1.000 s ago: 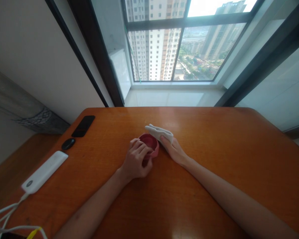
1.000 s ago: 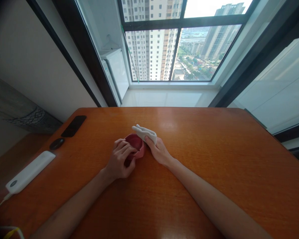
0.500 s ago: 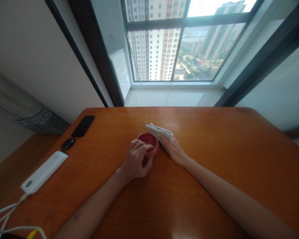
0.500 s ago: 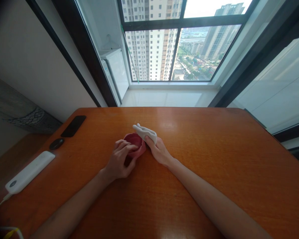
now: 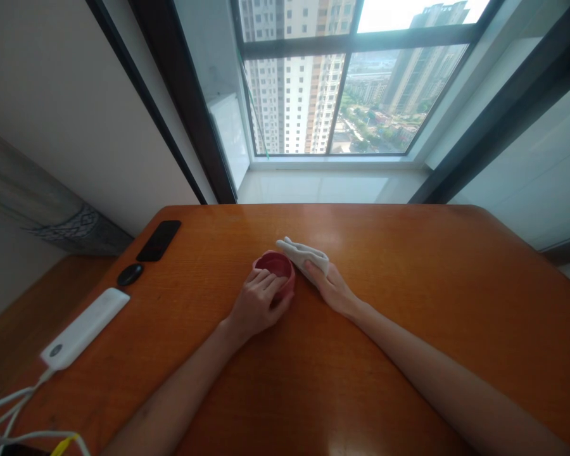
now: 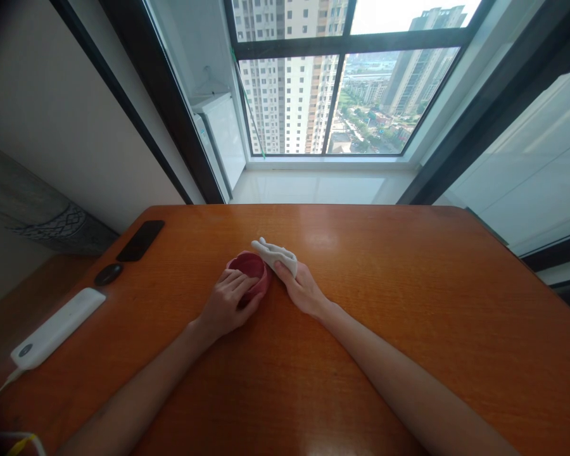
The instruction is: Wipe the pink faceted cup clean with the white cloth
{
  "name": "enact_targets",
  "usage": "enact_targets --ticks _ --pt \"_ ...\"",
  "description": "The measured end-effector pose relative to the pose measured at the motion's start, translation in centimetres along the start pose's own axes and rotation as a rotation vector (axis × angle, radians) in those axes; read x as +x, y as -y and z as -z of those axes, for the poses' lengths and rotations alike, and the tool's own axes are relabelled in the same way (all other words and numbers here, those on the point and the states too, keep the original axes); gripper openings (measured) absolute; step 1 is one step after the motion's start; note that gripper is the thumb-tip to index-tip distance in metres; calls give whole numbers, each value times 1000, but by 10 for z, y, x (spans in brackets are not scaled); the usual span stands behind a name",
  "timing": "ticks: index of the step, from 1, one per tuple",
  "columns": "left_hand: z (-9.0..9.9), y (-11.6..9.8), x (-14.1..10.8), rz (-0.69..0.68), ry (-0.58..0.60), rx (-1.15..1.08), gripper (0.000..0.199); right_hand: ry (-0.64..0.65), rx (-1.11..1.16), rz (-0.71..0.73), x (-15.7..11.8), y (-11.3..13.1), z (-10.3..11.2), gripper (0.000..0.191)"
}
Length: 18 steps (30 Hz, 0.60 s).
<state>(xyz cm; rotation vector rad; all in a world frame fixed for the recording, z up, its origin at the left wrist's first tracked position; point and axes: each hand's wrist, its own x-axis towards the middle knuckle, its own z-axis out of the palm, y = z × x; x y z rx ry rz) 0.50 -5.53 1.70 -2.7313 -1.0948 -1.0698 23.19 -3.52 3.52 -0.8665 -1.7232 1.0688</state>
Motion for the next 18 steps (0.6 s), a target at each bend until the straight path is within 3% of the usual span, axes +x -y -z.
enact_targets --ticks 5,9,13,18 --pt "16 6 -3 3 40 -65 14 9 6 20 1 2 -1 58" --pt "8 12 -8 -36 52 -58 9 7 -13 21 1 4 -1 58" --pt "-4 10 -8 -20 -9 -5 11 34 -42 41 1 3 0 56" --pt "6 5 -3 51 -32 -13 12 24 -14 30 1 0 0 53"
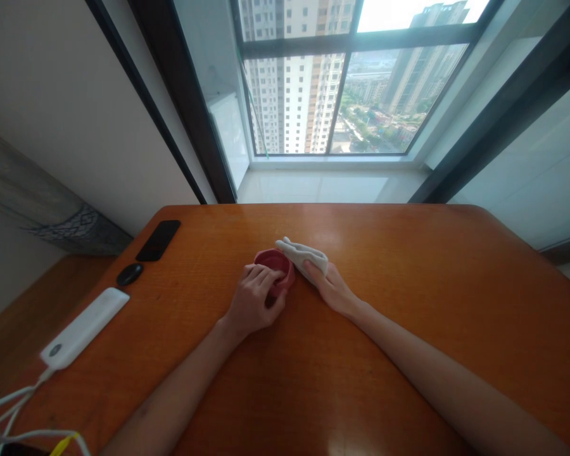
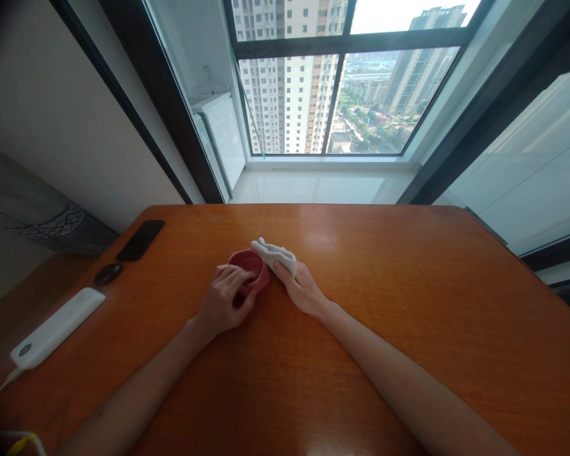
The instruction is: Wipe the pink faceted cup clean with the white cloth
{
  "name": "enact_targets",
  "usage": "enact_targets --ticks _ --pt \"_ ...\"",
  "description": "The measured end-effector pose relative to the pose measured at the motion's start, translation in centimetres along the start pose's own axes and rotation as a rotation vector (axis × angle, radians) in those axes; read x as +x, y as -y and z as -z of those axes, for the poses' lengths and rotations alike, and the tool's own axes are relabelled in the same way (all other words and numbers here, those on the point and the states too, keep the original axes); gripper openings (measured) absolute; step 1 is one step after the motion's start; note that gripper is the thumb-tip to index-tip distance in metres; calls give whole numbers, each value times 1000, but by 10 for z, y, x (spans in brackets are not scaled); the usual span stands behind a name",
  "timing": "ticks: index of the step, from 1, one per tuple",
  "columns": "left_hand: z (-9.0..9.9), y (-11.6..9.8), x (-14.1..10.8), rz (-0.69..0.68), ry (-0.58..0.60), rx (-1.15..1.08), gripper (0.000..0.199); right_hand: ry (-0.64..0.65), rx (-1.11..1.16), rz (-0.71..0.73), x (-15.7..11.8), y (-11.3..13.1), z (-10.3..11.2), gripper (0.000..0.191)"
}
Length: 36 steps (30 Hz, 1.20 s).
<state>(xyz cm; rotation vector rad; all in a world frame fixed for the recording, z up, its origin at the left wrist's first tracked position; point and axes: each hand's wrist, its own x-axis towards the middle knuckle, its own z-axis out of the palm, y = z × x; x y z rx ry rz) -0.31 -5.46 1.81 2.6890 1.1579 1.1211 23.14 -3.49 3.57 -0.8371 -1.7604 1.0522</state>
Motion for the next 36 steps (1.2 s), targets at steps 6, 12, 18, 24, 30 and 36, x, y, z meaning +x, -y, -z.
enact_targets --ticks 6,12,18,24,30,36 --pt "-1 5 -2 -47 11 -11 12 9 -27 8 0 0 0 54" --pt "-5 -1 -1 -50 -50 24 17 5 -44 -18 -2 -2 1 55" --pt "7 -1 0 17 -15 -28 16 1 -45 -8 -1 -2 1 56" --pt "-6 3 -4 -62 -4 -58 15 -16 -19 -12 -1 -2 0 56" --pt "3 -1 0 22 -57 -41 27 -12 -16 -4 0 -2 0 54" --pt "4 15 -1 280 -141 -240 25 -6 -25 -5 -1 0 1 55"
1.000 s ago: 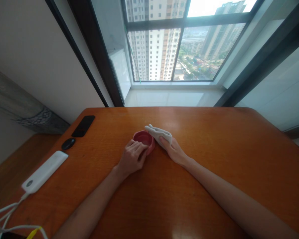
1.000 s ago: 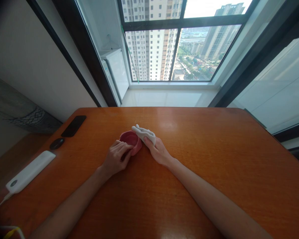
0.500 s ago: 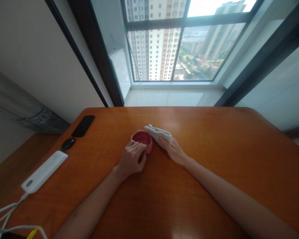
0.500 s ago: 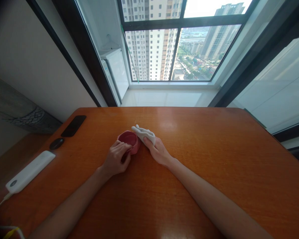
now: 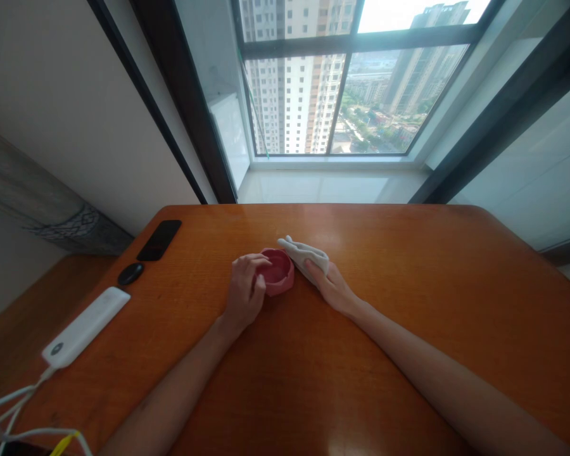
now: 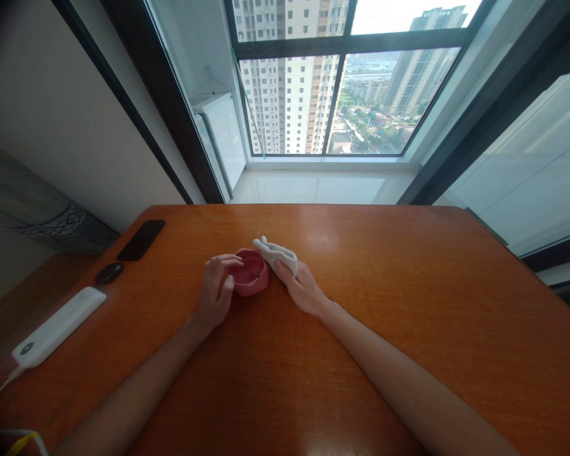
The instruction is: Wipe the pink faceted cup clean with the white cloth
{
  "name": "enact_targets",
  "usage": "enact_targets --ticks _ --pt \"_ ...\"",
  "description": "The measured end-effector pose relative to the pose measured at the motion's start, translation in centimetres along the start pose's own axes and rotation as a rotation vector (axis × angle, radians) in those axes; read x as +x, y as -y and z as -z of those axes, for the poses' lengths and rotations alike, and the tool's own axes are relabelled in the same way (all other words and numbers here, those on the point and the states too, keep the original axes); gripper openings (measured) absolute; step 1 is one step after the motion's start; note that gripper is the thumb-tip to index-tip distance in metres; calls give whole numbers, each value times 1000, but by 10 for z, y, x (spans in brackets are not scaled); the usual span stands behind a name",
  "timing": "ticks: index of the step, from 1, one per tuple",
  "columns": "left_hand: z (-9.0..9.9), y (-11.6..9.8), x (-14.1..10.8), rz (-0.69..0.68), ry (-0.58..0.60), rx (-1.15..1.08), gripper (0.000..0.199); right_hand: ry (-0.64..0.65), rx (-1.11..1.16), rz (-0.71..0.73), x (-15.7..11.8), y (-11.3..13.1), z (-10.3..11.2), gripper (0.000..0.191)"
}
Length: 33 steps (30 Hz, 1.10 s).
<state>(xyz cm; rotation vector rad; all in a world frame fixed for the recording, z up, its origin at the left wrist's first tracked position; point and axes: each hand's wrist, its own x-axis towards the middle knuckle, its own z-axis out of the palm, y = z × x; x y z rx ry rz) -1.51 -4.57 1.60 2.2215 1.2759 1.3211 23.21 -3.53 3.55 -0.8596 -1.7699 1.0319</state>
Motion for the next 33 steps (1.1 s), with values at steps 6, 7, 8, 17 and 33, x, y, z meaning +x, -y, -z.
enact_targets --ticks 6,7,8,17,33 --pt "-13 27 7 417 2 -452 47 -11 8 -5 0 -1 0 56" --pt "-13 28 7 408 54 -490 51 -13 14 -11 0 -2 0 57" --pt "-12 29 7 382 107 -504 55 -16 19 -15 0 -2 -1 57" --pt "-5 29 2 239 236 -398 72 -3 -9 -14 0 1 0 56" --pt "-1 14 -4 9 436 -172 97 -18 -24 -2 1 -2 1 56"
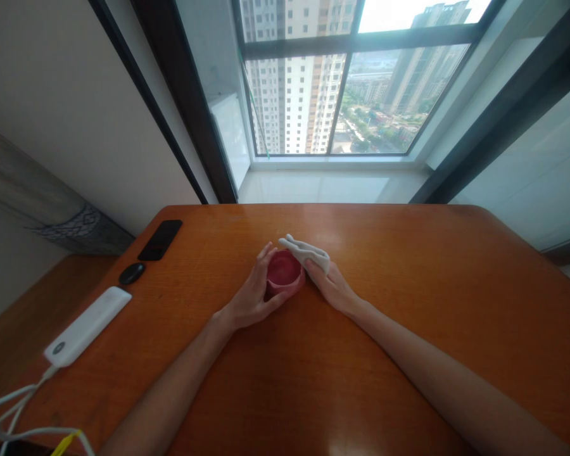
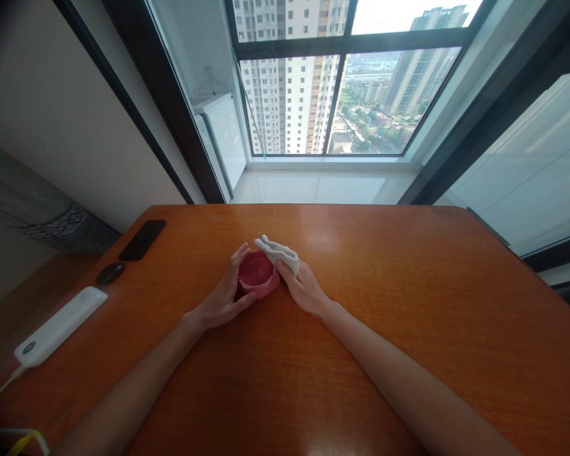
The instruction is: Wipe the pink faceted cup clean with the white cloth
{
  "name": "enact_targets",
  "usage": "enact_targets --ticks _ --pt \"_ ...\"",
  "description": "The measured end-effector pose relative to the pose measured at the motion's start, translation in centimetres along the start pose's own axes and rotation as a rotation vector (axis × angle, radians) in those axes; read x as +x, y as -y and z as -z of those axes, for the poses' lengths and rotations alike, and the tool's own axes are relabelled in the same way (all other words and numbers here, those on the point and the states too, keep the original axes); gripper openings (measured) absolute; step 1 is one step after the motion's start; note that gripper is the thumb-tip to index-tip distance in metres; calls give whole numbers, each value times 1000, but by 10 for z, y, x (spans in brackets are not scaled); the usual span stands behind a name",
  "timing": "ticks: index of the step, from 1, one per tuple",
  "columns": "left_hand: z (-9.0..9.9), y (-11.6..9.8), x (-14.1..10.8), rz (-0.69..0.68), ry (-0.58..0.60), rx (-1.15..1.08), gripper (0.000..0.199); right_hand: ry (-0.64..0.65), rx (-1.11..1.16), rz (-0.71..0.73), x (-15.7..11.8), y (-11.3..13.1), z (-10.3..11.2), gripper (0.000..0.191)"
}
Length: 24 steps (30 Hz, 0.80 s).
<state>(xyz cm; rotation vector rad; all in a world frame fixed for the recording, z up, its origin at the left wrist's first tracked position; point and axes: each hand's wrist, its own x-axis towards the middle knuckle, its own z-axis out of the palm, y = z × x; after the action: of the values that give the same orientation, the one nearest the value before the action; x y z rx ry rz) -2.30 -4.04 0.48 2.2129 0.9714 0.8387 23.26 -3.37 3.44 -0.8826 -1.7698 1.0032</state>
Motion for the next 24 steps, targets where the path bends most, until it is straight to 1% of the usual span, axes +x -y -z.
enact_targets --ticks 2,4,6,9,15,19,22,24 --pt "1 -6 -1 -34 59 44 103 0 4 4 1 2 0 55" --pt "1 -10 -2 -73 91 88 109 -7 14 3 1 2 0 53" --pt "1 -12 -3 -97 92 118 114 -15 28 -2 0 0 0 53" --pt "1 -14 -3 -115 89 139 114 -23 58 -7 -1 -5 -2 51" --pt "0 -13 -4 -208 84 147 103 -41 144 -51 -2 -9 -3 45" --pt "-1 -14 -6 -259 39 130 92 -38 194 -92 -3 -6 -4 49" --pt "-1 -16 -8 -329 5 137 84 -28 226 -119 -4 -4 -4 53" --pt "-1 -18 -9 -386 -25 149 78 -24 240 -116 -4 -3 -3 52"
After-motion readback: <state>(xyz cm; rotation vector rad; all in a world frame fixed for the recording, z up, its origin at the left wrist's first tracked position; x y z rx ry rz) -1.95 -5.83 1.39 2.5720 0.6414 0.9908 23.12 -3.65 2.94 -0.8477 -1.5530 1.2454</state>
